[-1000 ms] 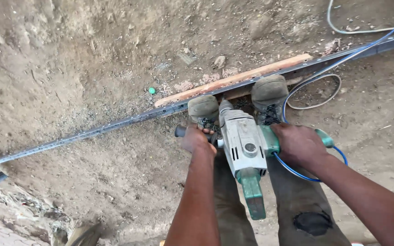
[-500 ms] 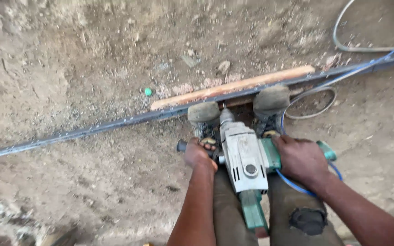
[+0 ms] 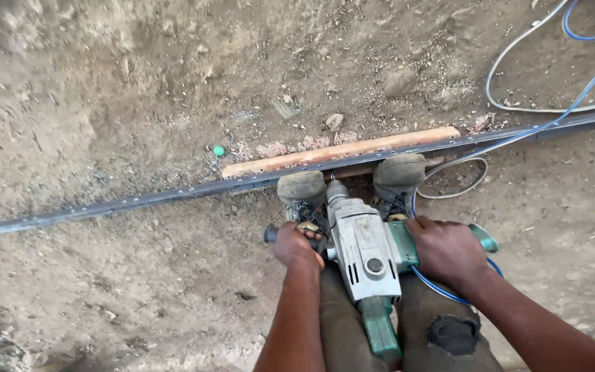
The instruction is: Using a heavy-duty hammer drill to create a series of holes along a metal profile resting on the ground.
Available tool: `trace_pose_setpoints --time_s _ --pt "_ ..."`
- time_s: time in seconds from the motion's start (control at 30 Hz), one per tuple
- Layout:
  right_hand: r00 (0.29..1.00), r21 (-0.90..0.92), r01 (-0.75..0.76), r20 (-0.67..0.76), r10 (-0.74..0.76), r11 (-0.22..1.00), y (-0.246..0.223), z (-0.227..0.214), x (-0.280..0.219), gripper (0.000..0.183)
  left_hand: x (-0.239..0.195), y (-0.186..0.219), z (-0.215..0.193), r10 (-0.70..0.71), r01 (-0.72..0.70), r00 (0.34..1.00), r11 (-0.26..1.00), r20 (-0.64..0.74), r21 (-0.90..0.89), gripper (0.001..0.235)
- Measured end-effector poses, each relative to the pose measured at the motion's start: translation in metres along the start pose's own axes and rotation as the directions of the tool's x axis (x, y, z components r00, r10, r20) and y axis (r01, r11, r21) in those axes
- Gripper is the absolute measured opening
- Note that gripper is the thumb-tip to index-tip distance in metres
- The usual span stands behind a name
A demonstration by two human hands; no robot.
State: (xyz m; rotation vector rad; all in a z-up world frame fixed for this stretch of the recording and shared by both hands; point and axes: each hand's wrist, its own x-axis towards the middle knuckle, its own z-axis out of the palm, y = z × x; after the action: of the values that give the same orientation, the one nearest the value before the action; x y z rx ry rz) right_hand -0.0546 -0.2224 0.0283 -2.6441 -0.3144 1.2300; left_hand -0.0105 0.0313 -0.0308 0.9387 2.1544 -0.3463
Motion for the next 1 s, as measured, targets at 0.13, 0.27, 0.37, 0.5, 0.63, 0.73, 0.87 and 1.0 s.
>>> trace_pose_setpoints --time_s 0.13,0.27,0.37,0.5,0.63,0.73,0.87,1.0 --pt "1.000 -0.050 0.005 -0.014 -0.006 0.999 0.001 -0.003 0.000 0.022 -0.010 0.000 0.005 0.005 -0.006 1.000 1.000 0.021 0.012 0.025" --pt "1.000 0.028 0.003 -0.011 -0.003 1.000 -0.004 -0.010 0.004 0.023 -0.019 0.012 0.003 0.029 -0.030 0.999 0.999 0.032 0.028 0.024" --pt "0.999 -0.019 0.017 -0.035 -0.017 1.000 -0.002 -0.010 0.005 0.023 -0.013 0.009 0.006 0.014 -0.015 0.999 0.999 0.030 0.032 0.026" --pt "0.999 -0.024 0.017 -0.042 -0.018 1.000 -0.002 -0.016 0.003 0.021 -0.005 0.008 0.006 0.016 -0.019 0.999 0.998 0.044 0.064 0.024" --pt "0.999 0.030 0.032 0.003 -0.032 0.999 0.001 -0.016 0.006 0.021 0.001 0.007 0.010 0.043 -0.045 0.999 0.997 0.022 0.068 0.025" --pt "0.999 0.020 0.043 -0.013 -0.043 0.999 -0.004 -0.015 0.008 0.020 0.013 0.010 0.005 0.049 -0.052 0.998 0.995 0.031 0.085 0.028" --pt "0.997 -0.053 0.058 -0.052 -0.061 0.997 -0.004 -0.013 0.011 0.016 0.011 0.008 0.008 0.043 -0.046 0.998 0.997 0.041 0.064 0.029" --pt "0.997 -0.002 0.071 -0.022 -0.071 0.997 -0.002 -0.020 0.009 0.016 0.019 0.002 0.007 0.035 -0.038 0.999 0.996 0.037 0.084 0.029"
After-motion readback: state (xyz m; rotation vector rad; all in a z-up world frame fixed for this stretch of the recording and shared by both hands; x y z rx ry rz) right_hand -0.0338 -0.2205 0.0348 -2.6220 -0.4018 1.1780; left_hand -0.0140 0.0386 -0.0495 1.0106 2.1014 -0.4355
